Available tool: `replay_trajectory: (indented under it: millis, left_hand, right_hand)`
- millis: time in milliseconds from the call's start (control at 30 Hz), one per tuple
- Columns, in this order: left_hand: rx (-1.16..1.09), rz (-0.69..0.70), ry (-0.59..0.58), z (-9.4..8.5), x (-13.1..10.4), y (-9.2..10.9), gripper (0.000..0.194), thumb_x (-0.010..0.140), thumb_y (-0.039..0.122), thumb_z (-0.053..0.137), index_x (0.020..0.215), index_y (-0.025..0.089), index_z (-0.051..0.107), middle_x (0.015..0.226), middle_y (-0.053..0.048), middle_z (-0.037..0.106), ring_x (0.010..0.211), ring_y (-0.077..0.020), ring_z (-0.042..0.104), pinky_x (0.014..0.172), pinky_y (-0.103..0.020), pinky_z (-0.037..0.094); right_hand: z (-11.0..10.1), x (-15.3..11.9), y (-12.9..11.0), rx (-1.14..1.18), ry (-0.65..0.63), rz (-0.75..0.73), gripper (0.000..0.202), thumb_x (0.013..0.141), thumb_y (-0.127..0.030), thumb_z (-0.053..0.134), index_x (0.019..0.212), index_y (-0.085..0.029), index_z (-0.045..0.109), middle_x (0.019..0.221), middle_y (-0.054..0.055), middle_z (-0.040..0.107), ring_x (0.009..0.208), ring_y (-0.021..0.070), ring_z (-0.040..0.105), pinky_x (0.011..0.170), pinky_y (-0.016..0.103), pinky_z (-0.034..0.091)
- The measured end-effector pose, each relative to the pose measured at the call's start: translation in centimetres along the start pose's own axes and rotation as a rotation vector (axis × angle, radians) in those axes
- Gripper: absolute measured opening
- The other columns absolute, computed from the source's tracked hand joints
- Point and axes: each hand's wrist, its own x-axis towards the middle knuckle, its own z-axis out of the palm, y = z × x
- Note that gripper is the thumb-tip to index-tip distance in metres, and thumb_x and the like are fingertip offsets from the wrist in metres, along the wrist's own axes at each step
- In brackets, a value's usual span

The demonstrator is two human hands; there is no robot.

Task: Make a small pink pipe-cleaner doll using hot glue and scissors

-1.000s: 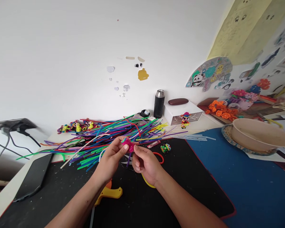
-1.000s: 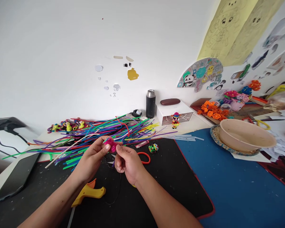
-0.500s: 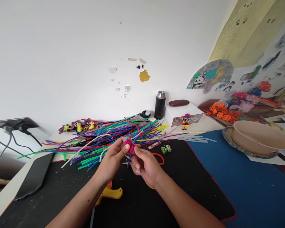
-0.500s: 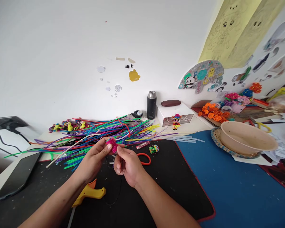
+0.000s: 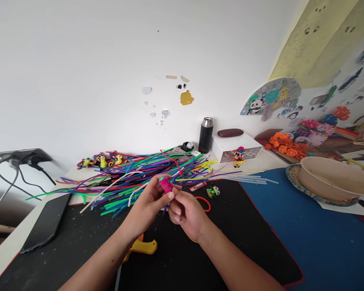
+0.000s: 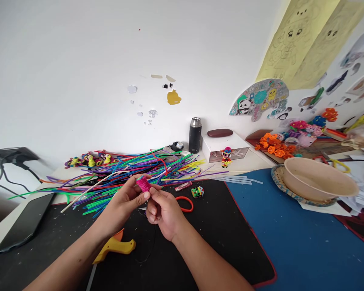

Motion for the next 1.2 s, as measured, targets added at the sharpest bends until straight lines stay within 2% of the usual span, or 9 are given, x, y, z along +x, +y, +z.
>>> replay_trajectory:
  millis: [267, 567, 700, 900, 1200]
  left_hand:
    - [0.027, 0.018, 0.02, -0.05, 0.12, -0.68, 0.049, 0.09, 0.044, 0.081, 0.128, 0.023, 0.058, 0.119, -0.012, 0.081, 0.12, -0.0327, 0.072, 0.094, -0.042, 0.059]
    - [0.049, 0.028, 0.017, 0.24, -0.01, -0.42, 0.054, 0.094, 0.048, 0.076, 0.137, 0.024, 0.056, 0.123, -0.013, 0.081, 0.121, -0.0318, 0.072, 0.101, -0.043, 0.056]
    - [0.099, 0.046, 0.054, 0.39, -0.17, -0.1, 0.049, 0.097, 0.056, 0.068, 0.132, 0.022, 0.06, 0.121, -0.013, 0.081, 0.119, -0.0322, 0.072, 0.103, -0.045, 0.054]
    - [0.117, 0.046, 0.124, 0.26, -0.14, -0.07, 0.047, 0.095, 0.06, 0.068, 0.123, 0.022, 0.068, 0.119, -0.012, 0.081, 0.118, -0.0331, 0.072, 0.107, -0.047, 0.051]
    - [0.035, 0.062, 0.124, 0.05, 0.09, -0.12, 0.038, 0.09, 0.053, 0.077, 0.109, 0.02, 0.075, 0.105, -0.011, 0.083, 0.104, -0.0308, 0.075, 0.094, -0.041, 0.057]
  right_hand:
    - [-0.4, 0.27, 0.39, -0.011, 0.004, 0.0, 0.054, 0.075, -0.055, 0.091, 0.062, -0.021, 0.051, 0.045, -0.009, 0.043, 0.039, 0.007, 0.035, 0.043, 0.025, 0.017]
    - [-0.42, 0.29, 0.47, -0.005, 0.024, -0.011, 0.046, 0.075, -0.054, 0.092, 0.075, -0.02, 0.061, 0.045, -0.01, 0.044, 0.039, 0.0075, 0.034, 0.043, 0.025, 0.017]
    - [-0.25, 0.16, 0.43, -0.056, 0.017, -0.012, 0.046, 0.077, -0.056, 0.09, 0.077, -0.019, 0.063, 0.046, -0.01, 0.044, 0.039, 0.0073, 0.035, 0.043, 0.025, 0.015]
    - [-0.2, 0.06, 0.68, -0.088, 0.013, -0.017, 0.055, 0.077, -0.059, 0.089, 0.066, -0.02, 0.053, 0.046, -0.008, 0.045, 0.039, 0.0066, 0.036, 0.042, 0.025, 0.015]
    - [-0.06, 0.03, 0.81, -0.125, 0.011, -0.016, 0.058, 0.077, -0.06, 0.089, 0.061, -0.02, 0.049, 0.045, -0.008, 0.043, 0.039, 0.0061, 0.035, 0.042, 0.024, 0.016]
